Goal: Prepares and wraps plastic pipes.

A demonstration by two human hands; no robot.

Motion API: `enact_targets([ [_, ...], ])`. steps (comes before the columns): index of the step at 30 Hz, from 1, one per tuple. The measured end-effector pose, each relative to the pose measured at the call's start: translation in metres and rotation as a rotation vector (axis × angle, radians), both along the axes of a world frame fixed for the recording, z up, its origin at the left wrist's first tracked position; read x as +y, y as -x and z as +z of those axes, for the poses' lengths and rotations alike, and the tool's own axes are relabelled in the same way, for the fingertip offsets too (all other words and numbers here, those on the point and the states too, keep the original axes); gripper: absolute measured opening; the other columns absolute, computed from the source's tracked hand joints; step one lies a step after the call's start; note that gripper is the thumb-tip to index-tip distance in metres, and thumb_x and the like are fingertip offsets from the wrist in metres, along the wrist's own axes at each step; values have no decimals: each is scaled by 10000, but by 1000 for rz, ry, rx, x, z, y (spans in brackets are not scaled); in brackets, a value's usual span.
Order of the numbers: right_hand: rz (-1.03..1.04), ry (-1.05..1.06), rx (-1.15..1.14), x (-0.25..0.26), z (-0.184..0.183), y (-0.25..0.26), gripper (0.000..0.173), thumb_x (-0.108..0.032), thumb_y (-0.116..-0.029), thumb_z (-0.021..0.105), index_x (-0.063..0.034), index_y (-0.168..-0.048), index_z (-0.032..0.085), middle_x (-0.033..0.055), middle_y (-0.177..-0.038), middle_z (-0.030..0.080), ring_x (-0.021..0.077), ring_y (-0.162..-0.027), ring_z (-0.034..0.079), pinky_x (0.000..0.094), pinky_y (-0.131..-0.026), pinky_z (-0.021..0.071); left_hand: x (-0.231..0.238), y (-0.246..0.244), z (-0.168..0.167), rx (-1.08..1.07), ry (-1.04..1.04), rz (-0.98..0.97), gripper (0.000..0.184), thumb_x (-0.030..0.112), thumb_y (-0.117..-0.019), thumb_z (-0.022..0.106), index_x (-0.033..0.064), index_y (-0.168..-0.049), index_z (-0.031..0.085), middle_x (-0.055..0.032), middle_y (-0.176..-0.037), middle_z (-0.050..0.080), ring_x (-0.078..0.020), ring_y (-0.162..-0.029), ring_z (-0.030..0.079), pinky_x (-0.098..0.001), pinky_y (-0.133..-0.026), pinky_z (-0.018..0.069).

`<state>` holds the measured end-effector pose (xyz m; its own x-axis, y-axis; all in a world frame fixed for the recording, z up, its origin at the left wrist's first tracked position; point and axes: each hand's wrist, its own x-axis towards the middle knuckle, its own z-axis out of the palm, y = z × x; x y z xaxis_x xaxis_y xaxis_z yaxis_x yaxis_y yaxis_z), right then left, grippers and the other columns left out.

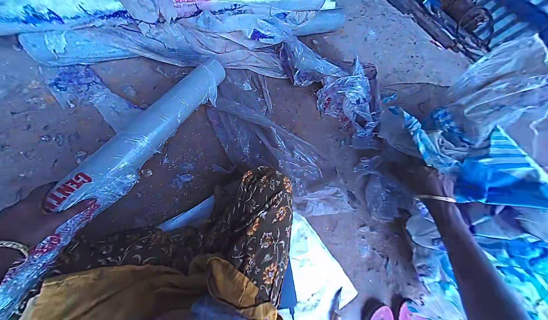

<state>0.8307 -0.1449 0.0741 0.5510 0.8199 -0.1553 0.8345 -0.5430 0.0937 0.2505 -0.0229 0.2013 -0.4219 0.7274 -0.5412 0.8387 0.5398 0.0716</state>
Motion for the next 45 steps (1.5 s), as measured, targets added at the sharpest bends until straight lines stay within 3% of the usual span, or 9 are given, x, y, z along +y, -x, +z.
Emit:
enact_targets([
  [3, 182, 185, 459, 49, -51, 105, 886, -363, -901, 791, -105, -1607, 321, 335, -1398, 553, 535, -1274, 547, 677, -1053, 404, 11, 114, -103, 18, -145, -171, 679, 362, -971, 716, 0, -1488, 465, -343, -1330, 596, -507, -1291, 552, -653, -1091, 391],
  [7, 465, 381, 455, 89, -101, 176, 475, -109, -1011, 561, -58, -1482, 526, 285, -1377, 602, 470, -1288, 572, 626, -1079, 425, 33, 230, -213, 29, -283, -283, 960, 697, -778, 775, 153, -1511, 479, -311, -1266, 646, -529, -1205, 595, -780, -993, 381],
  [12, 133, -118, -11, 192, -15, 60, 341, -169, -1090, 472, 50, -1324, 589, 433, -1303, 546, 632, -1201, 544, 762, -919, 445, 31, 200, -190, 33, -181, -187, 974, 659, -788, 792, 162, -1545, 434, -287, -1339, 616, -502, -1249, 579, -745, -1007, 393],
  [17, 87, -390, 220, 271, 71, 54, 337, 7, -988, 555, -6, -1303, 677, 414, -1393, 515, 607, -1343, 435, 755, -1063, 302, 25, 158, -129, 56, -52, -181, 806, 533, -926, 713, 116, -1552, 423, -286, -1357, 610, -496, -1257, 584, -699, -1014, 421],
  [22, 230, -812, 549, 253, 81, 175, 344, -70, -1007, 512, 82, -1307, 583, 308, -1326, 575, 347, -1125, 600, 501, -977, 478, 22, 163, -98, -519, -210, 9, 495, 237, -1133, 354, -14, -1559, 380, -281, -1568, 419, -429, -1471, 387, -558, -1212, 246],
  [26, 408, -617, 1139, 200, 29, 334, 286, -75, -1035, 485, 105, -1243, 564, 114, -1110, 669, 49, -844, 691, 226, -730, 586, 19, 238, -119, -730, -117, -57, 502, 319, -1135, 341, -18, -1477, 485, -230, -1514, 483, -326, -1416, 450, -494, -1179, 320],
  [34, 910, -111, 1416, 37, -44, 568, 200, -11, -928, 622, 134, -1041, 700, 187, -943, 740, 133, -817, 714, 266, -770, 586, -88, 357, -94, -576, 38, 99, 503, 368, -1126, 355, -9, -1321, 624, -215, -1331, 614, -308, -1262, 570, -518, -1089, 401],
  [41, 1639, -685, 720, 5, -66, 703, 632, -332, -737, 853, -81, -1297, 703, 342, -1396, 565, 563, -1299, 533, 792, -1021, 335, -164, 408, -87, -533, 59, -48, 604, 238, -1026, 638, -28, -1519, 413, -271, -1482, 506, -387, -1400, 473, -509, -1186, 317],
  [45, 1463, -684, 929, 34, -39, 734, 126, 10, -882, 674, 51, -933, 781, 215, -942, 766, 411, -917, 746, 594, -886, 544, -169, 418, -90, -606, 54, -169, 897, 87, -873, 811, 24, -1597, 286, -242, -1546, 448, -354, -1432, 444, -451, -1197, 320],
])
